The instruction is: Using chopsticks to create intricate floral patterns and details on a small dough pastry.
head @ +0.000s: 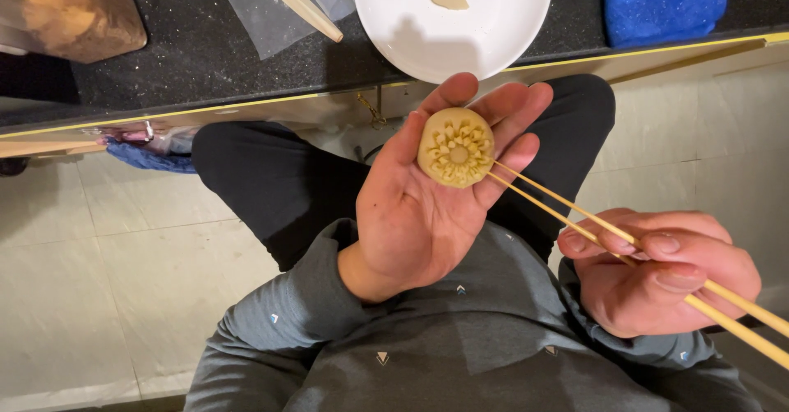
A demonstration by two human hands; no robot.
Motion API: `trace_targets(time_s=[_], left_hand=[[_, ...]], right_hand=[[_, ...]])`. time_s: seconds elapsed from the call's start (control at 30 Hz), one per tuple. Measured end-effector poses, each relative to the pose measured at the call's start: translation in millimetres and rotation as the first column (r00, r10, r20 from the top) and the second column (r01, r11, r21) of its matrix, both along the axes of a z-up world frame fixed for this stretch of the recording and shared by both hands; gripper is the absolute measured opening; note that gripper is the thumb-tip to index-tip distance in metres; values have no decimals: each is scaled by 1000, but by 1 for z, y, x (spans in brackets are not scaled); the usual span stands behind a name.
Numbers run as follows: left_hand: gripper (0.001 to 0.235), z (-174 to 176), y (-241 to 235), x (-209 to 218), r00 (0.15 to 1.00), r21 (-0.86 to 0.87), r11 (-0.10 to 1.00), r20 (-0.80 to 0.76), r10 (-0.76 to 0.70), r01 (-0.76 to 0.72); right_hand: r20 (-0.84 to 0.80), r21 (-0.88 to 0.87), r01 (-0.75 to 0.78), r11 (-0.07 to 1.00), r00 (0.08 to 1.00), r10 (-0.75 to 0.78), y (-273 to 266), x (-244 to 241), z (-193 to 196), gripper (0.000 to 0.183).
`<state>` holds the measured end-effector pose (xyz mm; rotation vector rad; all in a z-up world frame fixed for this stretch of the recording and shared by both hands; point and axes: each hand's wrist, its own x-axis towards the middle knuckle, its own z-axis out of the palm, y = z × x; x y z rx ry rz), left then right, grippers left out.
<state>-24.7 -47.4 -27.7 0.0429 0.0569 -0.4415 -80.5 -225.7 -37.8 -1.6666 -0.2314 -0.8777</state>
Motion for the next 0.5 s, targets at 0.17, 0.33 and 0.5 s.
trace_targets(time_s=[0.17,0.33,0.5], left_hand=[[42,-1,0,0,1000,0,1000,5,8,-8],[45,-3,2,4,1000,-1,1000,0,0,0],[43,-2,2,11,998,1,999,28,47,-47]], right_hand=[[4,28,20,999,1000,-21,1,-2,-2,32],[-42,115,-3,993,999,8,-1,-3,2,34],[-243,182,116,977,967,-70,-3,-4,10,39]])
